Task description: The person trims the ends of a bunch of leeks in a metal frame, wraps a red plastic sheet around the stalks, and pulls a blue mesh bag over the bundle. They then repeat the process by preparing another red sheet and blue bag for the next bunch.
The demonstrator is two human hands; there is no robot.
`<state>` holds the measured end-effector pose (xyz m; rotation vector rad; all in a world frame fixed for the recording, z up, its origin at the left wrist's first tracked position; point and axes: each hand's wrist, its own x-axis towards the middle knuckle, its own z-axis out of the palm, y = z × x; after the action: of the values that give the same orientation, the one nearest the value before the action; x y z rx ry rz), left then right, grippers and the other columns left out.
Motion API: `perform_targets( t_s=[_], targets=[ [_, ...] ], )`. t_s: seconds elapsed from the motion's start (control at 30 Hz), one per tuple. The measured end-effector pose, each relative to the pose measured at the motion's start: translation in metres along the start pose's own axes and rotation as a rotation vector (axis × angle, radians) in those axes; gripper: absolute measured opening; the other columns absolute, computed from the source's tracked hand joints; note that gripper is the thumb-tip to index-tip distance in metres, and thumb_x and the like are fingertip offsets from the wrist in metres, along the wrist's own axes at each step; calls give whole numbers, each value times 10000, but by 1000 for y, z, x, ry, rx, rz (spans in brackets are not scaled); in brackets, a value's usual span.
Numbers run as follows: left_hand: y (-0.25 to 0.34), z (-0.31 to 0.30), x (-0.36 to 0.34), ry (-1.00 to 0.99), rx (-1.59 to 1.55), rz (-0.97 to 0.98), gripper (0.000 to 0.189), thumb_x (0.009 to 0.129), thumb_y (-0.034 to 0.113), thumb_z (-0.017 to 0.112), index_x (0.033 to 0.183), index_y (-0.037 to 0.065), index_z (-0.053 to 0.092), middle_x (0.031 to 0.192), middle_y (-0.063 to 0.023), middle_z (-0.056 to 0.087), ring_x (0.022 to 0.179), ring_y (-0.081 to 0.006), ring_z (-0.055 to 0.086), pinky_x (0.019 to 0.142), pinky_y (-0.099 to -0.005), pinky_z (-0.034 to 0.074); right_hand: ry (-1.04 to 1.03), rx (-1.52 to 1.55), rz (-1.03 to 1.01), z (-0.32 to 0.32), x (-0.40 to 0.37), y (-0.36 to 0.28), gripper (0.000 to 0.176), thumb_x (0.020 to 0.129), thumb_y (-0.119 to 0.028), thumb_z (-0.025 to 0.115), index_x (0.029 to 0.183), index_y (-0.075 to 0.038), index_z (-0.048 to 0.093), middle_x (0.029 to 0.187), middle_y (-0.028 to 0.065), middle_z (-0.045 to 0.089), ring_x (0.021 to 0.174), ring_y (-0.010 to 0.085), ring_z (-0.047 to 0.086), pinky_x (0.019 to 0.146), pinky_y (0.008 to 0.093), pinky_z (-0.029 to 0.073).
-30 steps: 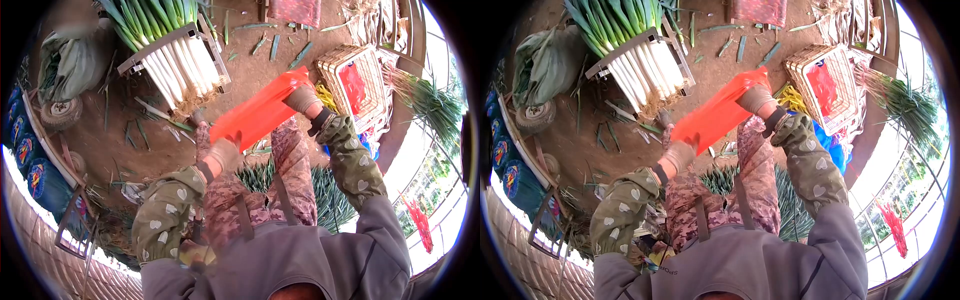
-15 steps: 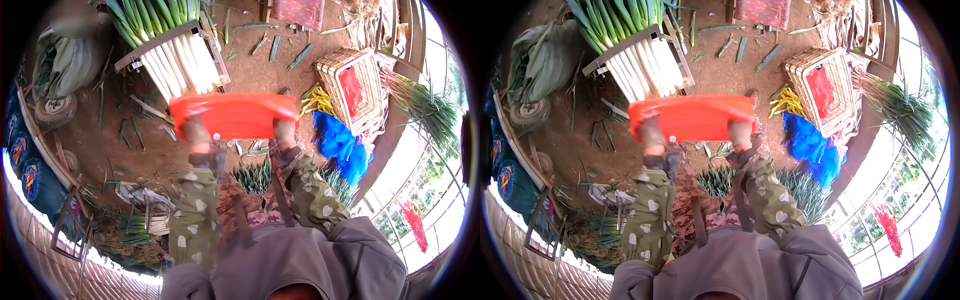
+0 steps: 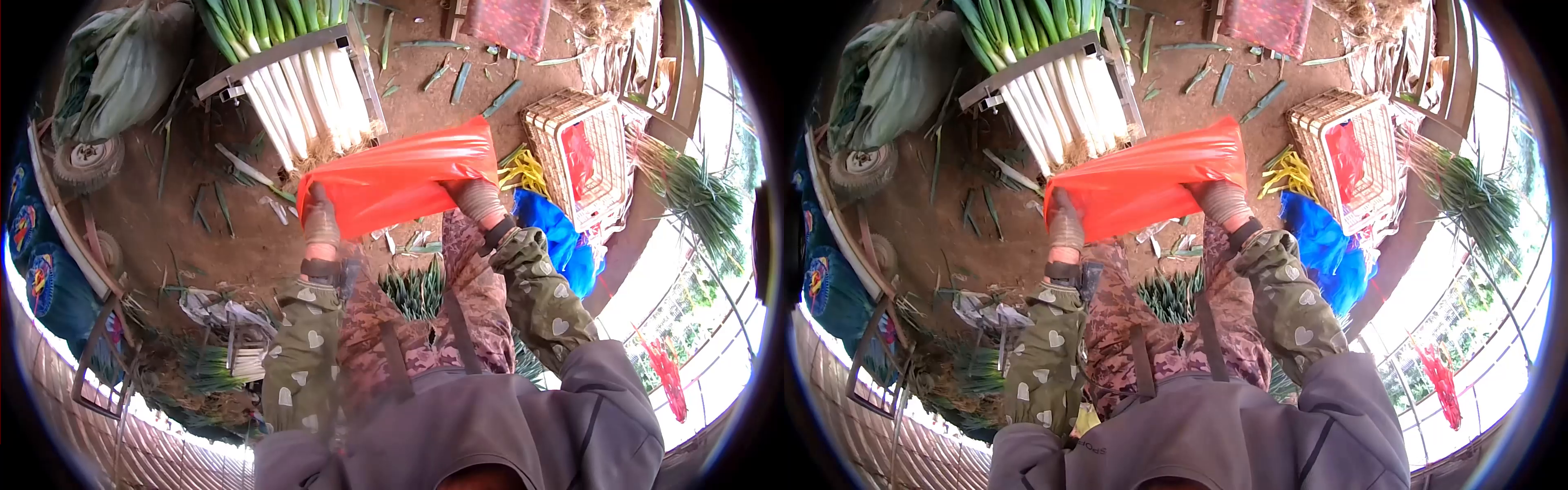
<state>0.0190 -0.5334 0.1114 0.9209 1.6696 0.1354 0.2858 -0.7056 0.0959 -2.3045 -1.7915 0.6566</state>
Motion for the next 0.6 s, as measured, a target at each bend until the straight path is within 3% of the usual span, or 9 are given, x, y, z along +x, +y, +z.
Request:
perform_targets(
  t_s=[0.07, 0.1, 0.2, 0.23, 0.33, 0.37, 0.43, 0.57, 0.6],
  targets=[
    [15, 4, -1, 4, -6, 36, 700, 951, 621, 518, 1295, 14, 578, 1226, -113, 653, 1050, -213, 622, 919, -367, 484, -146, -90, 41, 8, -7, 5, 251, 941, -241, 523, 1127, -174, 678, 1120, 118, 696, 1025, 300, 664, 864, 408, 517],
    [18, 8, -2, 6, 1, 76, 727, 948, 645, 518, 1301, 12, 576, 1229, -114, 653, 1049, -212, 622, 918, -368, 482, -644, -278, 158, -41, 27, -18, 247, 994, -238, 496, 1150, -144, 664, 1078, 100, 704, 964, 266, 667, 834, 398, 525],
    [9, 21, -14, 6, 82, 325, 745, 945, 653, 516, 1300, 1, 577, 1227, -129, 651, 1049, -246, 620, 931, -396, 472, 493, 1667, 1002, 43, 25, -1, 324, 956, -434, 603, 1109, -151, 636, 1003, 38, 647, 919, 215, 602, 759, 404, 514],
    [9, 23, -21, 7, 119, 409, 751, 945, 656, 514, 1301, -2, 577, 1222, -134, 652, 1049, -257, 619, 936, -406, 469, 411, 1479, 1488, 30, 42, -3, 423, 931, -548, 618, 1091, -157, 634, 925, 17, 607, 821, 169, 571, 652, 389, 499],
    [31, 21, -38, 70, -92, 325, 745, 942, 658, 519, 1300, 7, 576, 1221, -133, 654, 1051, -261, 620, 947, -409, 466, 625, 1336, 1488, 16, 61, -24, 462, 913, -589, 617, 1047, -148, 642, 851, 2, 592, 712, 186, 557, 615, 380, 477],
    [-24, 14, -8, 138, -23, 243, 727, 992, 630, 436, 1301, -17, 557, 1154, -121, 652, 1064, -276, 596, 961, -405, 448, 545, 1108, 1491, 5, 66, -30, 539, 977, -476, 567, 1114, 36, 662, 941, 163, 713, 789, 239, 646, 714, 399, 498],
    [-23, -2, -20, 9, 138, 204, 645, 1008, 552, 465, 1299, -16, 556, 1193, -130, 647, 1091, -273, 596, 971, -398, 454, 368, 844, 1261, -5, 60, -33, 508, 973, -433, 574, 1094, 53, 658, 949, 233, 700, 808, 323, 672, 706, 432, 498],
    [-46, 2, -42, 100, 314, 713, 479, 1019, 420, 504, 1238, 2, 589, 1217, -159, 640, 1043, -294, 627, 947, -410, 479, 212, 427, 747, -27, 58, -50, 407, 976, -349, 558, 1129, 20, 637, 976, 286, 668, 882, 442, 660, 728, 476, 510],
    [-61, -3, -24, 128, 357, 643, 469, 1012, 401, 516, 1253, 4, 582, 1238, -155, 635, 1069, -295, 618, 955, -409, 477, 228, 344, 572, -35, 57, -58, 410, 977, -351, 555, 1157, 10, 626, 980, 277, 671, 895, 440, 657, 747, 476, 513]
  ],
)
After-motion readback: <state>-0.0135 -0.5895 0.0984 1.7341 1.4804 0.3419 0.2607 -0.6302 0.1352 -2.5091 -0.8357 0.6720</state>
